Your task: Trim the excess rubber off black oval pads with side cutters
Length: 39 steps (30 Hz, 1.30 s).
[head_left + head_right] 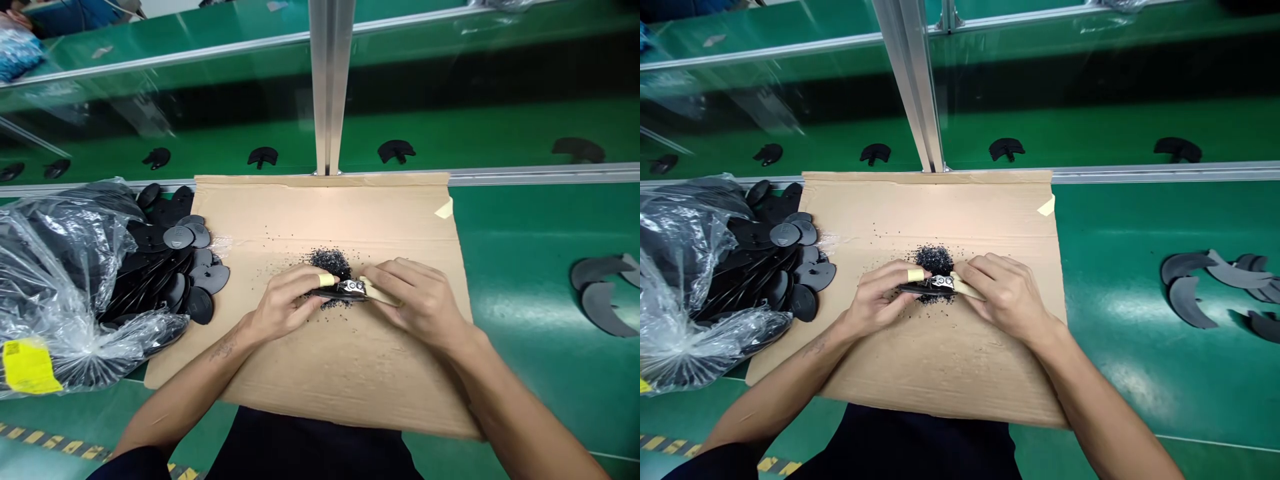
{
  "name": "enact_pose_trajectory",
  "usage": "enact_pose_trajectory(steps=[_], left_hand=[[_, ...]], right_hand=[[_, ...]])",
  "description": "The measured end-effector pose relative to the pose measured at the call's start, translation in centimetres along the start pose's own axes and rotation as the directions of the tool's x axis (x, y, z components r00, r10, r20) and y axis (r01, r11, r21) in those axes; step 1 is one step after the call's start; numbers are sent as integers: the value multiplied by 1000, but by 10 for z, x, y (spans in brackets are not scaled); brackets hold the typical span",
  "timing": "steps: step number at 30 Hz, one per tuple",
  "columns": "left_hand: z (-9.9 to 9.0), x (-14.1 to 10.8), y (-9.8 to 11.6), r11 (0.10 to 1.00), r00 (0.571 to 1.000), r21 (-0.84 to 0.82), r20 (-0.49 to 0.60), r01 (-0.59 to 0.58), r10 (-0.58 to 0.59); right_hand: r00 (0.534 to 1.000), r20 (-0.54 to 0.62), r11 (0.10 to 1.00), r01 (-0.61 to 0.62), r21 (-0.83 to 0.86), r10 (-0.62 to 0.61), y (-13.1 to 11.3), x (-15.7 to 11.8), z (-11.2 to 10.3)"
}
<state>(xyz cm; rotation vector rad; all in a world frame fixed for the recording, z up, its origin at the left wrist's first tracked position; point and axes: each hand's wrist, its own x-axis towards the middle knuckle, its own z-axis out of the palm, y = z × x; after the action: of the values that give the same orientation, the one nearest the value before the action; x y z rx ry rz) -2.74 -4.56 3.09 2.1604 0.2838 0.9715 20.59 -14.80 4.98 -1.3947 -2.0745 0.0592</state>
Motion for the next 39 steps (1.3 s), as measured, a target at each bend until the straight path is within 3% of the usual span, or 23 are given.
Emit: enact_pose_trajectory(steps=[8,13,19,22,24,26,28,30,31,33,39], left_hand=[[3,-1,-1,999,1000,30,16,-15,15],[-1,3,4,998,999,60,29,-26,24],[-2,0,2,980,987,190,158,-65,35],[-1,-1,0,976,993,213,113,-44,20],[0,0,-1,992,996,109,38,71,-75],[2,1,-3,948,956,-127,-12,291,-294],[4,3,-6,737,828,-433,40,519,-559],[5,5,-9,491,703,-626,133,606,-698],[5,6,-10,422,671,-667,160,614,-724],[5,9,-12,396,663,-696,153,599,-733],[3,19,-13,442,689,-708,87,551,-720]], right_hand=[[998,55,998,-13,-66,17,-5,-2,-4],[1000,17,994,-9,-108,11,-2,-2,-4],[998,61,978,9,-209,4,-2,1,-7],[996,92,979,7,-204,12,-1,2,-8],[992,119,977,-5,-215,32,3,2,-8],[988,139,970,-29,-242,64,7,1,-7],[983,148,956,-61,-286,107,12,1,-5],[977,155,939,-91,-332,149,17,1,-4],[973,160,932,-100,-349,165,19,1,-4],[968,165,921,-115,-371,188,22,1,-4],[973,143,911,-113,-397,183,27,2,-9]])
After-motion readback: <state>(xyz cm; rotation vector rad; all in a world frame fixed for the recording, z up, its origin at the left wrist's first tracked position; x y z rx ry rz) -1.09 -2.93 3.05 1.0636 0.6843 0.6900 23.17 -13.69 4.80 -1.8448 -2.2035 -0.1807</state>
